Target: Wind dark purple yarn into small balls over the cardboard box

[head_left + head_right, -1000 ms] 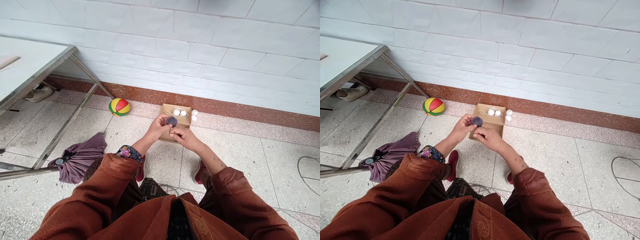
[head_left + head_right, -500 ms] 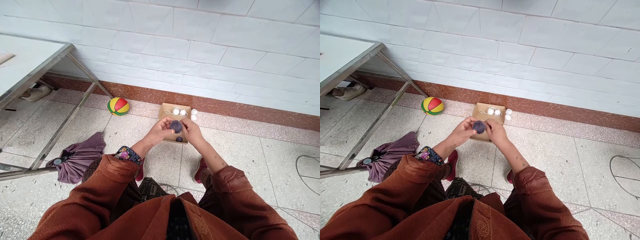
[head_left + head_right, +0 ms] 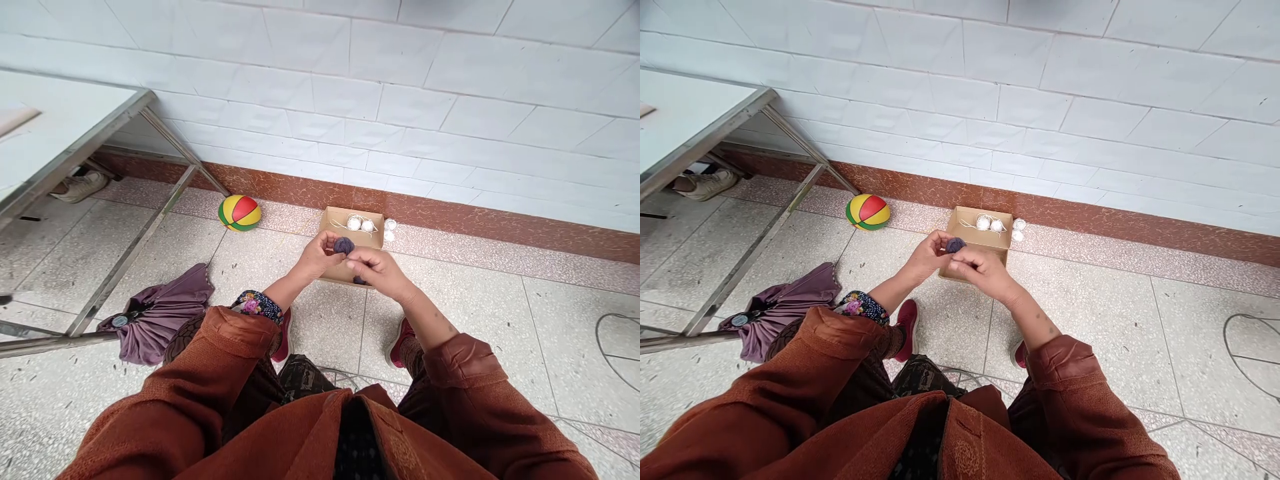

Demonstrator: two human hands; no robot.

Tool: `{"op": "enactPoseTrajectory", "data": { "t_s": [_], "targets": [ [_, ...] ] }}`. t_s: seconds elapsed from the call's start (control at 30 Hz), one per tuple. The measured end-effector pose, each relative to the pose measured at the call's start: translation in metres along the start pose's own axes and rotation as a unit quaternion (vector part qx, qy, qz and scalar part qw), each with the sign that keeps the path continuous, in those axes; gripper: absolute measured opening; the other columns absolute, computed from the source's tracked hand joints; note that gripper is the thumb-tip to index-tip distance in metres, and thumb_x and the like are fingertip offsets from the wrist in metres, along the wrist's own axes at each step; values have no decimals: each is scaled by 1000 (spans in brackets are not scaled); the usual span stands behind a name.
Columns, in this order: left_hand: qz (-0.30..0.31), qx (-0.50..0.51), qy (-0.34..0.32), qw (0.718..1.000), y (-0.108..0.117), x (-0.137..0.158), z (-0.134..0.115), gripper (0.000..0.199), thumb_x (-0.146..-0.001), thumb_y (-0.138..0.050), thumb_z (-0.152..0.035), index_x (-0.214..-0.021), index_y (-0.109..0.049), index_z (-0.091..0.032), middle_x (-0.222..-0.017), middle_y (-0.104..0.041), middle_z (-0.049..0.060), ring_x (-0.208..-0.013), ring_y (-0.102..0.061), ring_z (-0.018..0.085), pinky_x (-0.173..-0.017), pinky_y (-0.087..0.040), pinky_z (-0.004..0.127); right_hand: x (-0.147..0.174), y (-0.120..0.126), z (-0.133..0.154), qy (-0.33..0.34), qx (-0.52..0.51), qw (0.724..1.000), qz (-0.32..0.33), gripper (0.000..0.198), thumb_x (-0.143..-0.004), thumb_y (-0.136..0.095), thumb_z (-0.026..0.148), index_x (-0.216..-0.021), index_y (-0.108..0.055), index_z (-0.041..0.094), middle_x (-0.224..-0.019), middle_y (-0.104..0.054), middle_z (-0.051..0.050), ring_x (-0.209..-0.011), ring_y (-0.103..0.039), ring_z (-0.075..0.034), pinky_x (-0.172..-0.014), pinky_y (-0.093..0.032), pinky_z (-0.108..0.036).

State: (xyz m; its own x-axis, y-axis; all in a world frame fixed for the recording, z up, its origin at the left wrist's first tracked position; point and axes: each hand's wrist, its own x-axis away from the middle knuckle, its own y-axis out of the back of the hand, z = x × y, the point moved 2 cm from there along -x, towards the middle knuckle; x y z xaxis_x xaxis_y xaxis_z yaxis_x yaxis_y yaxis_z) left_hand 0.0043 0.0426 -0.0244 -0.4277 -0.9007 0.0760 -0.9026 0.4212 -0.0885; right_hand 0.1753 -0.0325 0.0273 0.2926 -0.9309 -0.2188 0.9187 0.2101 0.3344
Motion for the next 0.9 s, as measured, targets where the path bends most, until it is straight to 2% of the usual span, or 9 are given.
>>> {"op": "enactPoseTrajectory", "data": {
  "t_s": [0.13, 0.2, 0.27, 0.37, 0.5, 0.63, 0.7, 0.77, 0.9],
  "targets": [
    [117, -9, 16, 993, -9, 8, -1, 45, -68, -87, -24, -106, -62, -18, -100, -70, 2, -87, -65, 14, -83, -49, 30, -1, 22, -9, -57, -45, 987, -141, 30, -101, -61, 51, -88, -63, 23, -69, -52, 4, -60, -45, -13, -61, -40, -28],
    [167, 20, 19, 986, -14, 12, -4, 47, -69, -89, -26, -108, -63, -19, -100, -70, 3, -88, -65, 14, -82, -49, 30, -1, 28, -19, -88, -26, 978, -188, 33, -100, -61, 53, -86, -61, 24, -66, -48, 5, -58, -43, -13, -60, -39, -28],
    [190, 66, 14, 980, -18, 15, -8, 49, -69, -91, -29, -110, -64, -20, -101, -70, 4, -90, -65, 15, -82, -50, 30, -1, 28, -29, -112, 8, 971, -211, 33, -99, -60, 52, -83, -60, 24, -65, -48, 4, -60, -44, -14, -61, -39, -28],
    [175, 135, -6, 975, -19, 15, -16, 51, -69, -94, -33, -109, -66, -22, -102, -71, 4, -93, -66, 16, -86, -51, 32, -2, 21, -39, -123, 60, 972, -193, 30, -99, -58, 46, -79, -59, 23, -67, -53, 2, -63, -48, -16, -64, -40, -29],
    [106, 191, -14, 976, -14, 7, -20, 50, -69, -94, -36, -108, -66, -23, -103, -71, 3, -95, -66, 16, -92, -51, 33, -2, 1, -41, -109, 107, 980, -124, 20, -98, -56, 36, -83, -60, 23, -72, -60, 0, -68, -55, -18, -66, -43, -29],
    [23, 141, -24, 990, -3, -3, -13, 46, -69, -90, -30, -104, -63, -21, -101, -71, 2, -96, -65, 16, -94, -49, 33, 0, -15, -25, -22, 106, 994, -14, 18, -100, -55, 32, -85, -62, 23, -81, -66, -2, -75, -60, -17, -75, -47, -30],
    [11, 86, -25, 996, 0, -4, -9, 45, -68, -89, -28, -103, -61, -20, -98, -71, 1, -93, -65, 15, -93, -48, 33, 0, -15, -14, 15, 81, 996, 25, 21, -101, -55, 34, -84, -63, 23, -80, -65, -1, -73, -59, -16, -75, -47, -30],
    [30, 33, -18, 999, -1, -2, -5, 47, -68, -89, -27, -104, -60, -20, -96, -70, 0, -88, -64, 14, -88, -48, 32, 0, -8, -4, 21, 57, 998, 18, 22, -102, -56, 36, -86, -64, 23, -79, -66, 0, -73, -59, -16, -74, -48, -30],
    [119, -25, -11, 992, -8, 8, -3, 47, -68, -89, -27, -105, -61, -20, -97, -68, 1, -85, -63, 13, -83, -48, 31, -1, 15, -1, -13, 58, 994, -93, 25, -102, -57, 42, -89, -67, 24, -84, -68, -2, -76, -60, -18, -75, -49, -32]
  ]
}}
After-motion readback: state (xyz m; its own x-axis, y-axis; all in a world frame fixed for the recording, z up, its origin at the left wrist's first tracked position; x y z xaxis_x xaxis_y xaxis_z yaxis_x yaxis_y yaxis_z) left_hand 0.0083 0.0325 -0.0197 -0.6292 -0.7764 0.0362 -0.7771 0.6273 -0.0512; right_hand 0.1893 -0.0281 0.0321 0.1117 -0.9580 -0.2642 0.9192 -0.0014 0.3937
